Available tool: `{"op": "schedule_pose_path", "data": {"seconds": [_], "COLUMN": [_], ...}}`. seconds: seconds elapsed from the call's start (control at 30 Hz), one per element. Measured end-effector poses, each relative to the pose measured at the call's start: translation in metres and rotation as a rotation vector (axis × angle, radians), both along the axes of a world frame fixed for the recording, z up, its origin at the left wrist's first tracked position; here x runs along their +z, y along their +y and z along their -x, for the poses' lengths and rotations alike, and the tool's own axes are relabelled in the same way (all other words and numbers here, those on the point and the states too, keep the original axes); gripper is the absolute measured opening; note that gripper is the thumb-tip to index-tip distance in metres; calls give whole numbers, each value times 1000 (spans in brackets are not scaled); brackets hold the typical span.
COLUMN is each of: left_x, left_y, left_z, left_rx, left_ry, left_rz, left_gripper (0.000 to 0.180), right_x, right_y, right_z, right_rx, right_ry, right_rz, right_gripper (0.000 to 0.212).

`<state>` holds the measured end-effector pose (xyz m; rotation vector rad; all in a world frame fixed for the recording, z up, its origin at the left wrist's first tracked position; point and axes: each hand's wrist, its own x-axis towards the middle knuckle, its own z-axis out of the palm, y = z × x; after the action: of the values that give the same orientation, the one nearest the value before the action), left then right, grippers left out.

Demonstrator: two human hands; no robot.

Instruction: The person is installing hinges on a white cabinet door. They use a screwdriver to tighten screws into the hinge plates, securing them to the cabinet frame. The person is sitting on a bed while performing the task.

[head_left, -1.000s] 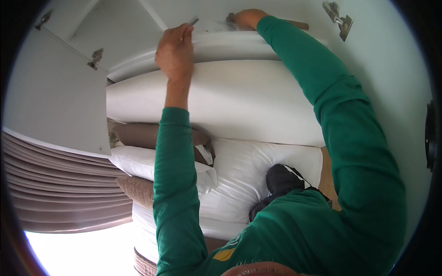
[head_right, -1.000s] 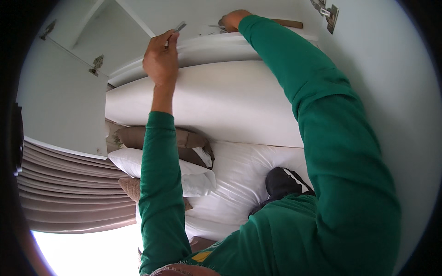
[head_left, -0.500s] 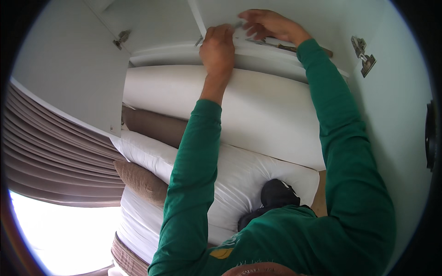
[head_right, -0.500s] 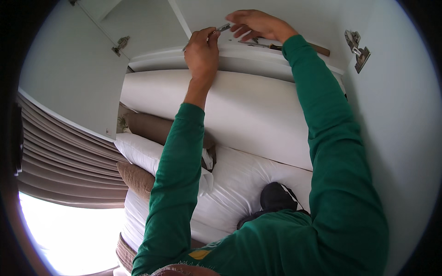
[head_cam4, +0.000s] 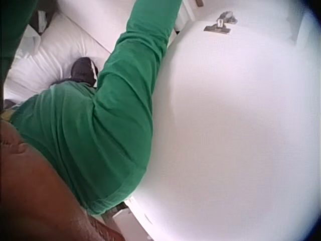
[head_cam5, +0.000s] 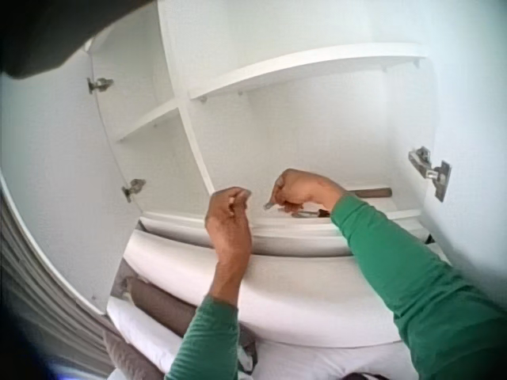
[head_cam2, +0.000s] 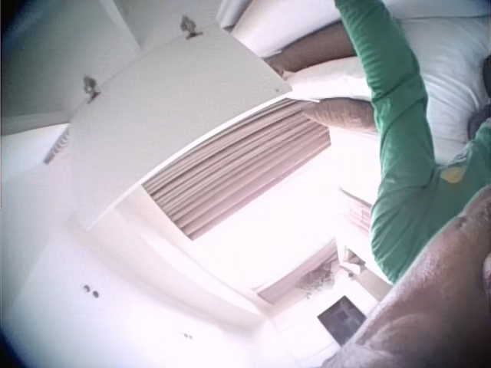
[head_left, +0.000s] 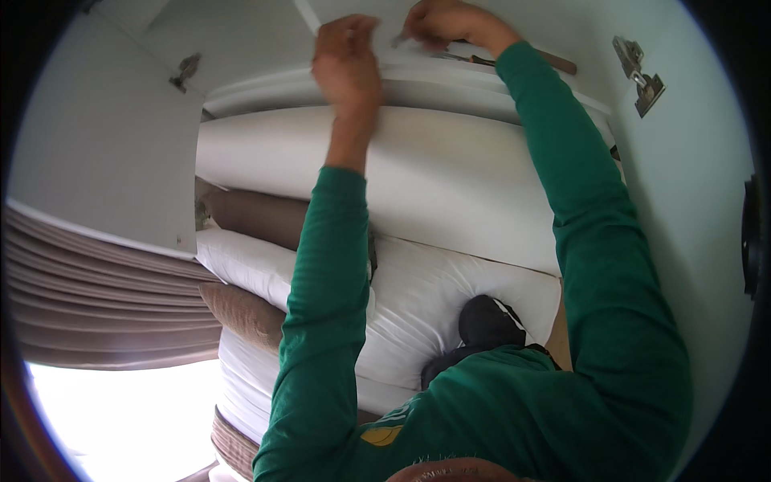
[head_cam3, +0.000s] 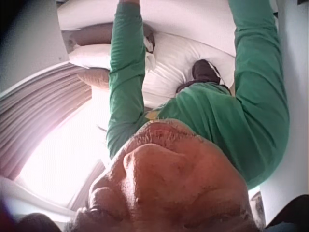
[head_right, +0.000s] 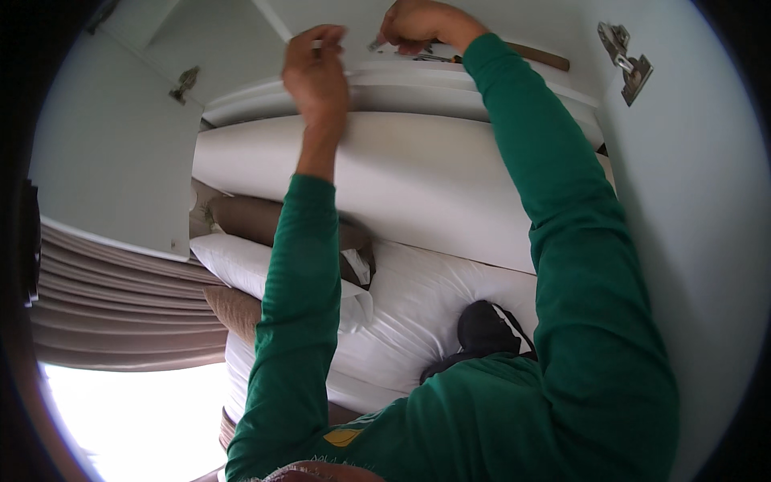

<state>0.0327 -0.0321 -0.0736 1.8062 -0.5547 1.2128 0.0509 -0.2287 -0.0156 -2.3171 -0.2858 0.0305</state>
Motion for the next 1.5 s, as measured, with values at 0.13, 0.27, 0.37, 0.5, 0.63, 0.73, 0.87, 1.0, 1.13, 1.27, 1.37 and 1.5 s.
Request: {"op": "schedule_pose_path", "data": {"seconds": [0.13, 0.27, 0.37, 0.5, 0.63, 0.73, 0.87, 1.0, 1.13, 1.27, 1.37, 1.5], "left_x": [9, 9, 3, -3, -3, -7, -9, -4, -8, -17, -26, -34], "left_y": [31, 78, 84, 79, 69, 63, 69, 62, 64, 61, 52, 58], "left_z": [17, 22, 27, 27, 29, 30, 30, 26, 25, 29, 22, 28], "left_rx": [-248, -98, -21, -57, -79, -105, -148, -12, 103, -5, 36, 165], "left_ry": [69, 193, 215, 191, 207, 208, 195, 8, -93, 4, -169, -159], "left_rz": [258, 163, 80, 75, 62, 26, -22, -353, -407, -386, -386, -303], "left_gripper": [20, 21, 24, 26, 23, 22, 19, 14, 10, 11, 9, 8], "right_x": [-14, -25, -38, -37, -41, -48, -47, -31, -5, 3, -15, -30], "right_y": [-10, 1, 1, 7, 2, -7, 5, -11, -16, -10, 7, 28], "right_z": [-2, -10, -23, -28, -36, -41, -38, -8, 3, 29, 8, -10], "right_rx": [-86, -95, -89, -93, -77, -54, -55, -117, 42, 156, 333, 365], "right_ry": [-168, -78, -147, -70, -33, -34, -50, -210, 38, -38, -200, -316], "right_rz": [599, 669, 771, 859, 876, 865, 855, 607, 274, 95, -14, 46], "right_gripper": [24, 27, 26, 26, 26, 25, 26, 23, 26, 28, 29, 27]}}
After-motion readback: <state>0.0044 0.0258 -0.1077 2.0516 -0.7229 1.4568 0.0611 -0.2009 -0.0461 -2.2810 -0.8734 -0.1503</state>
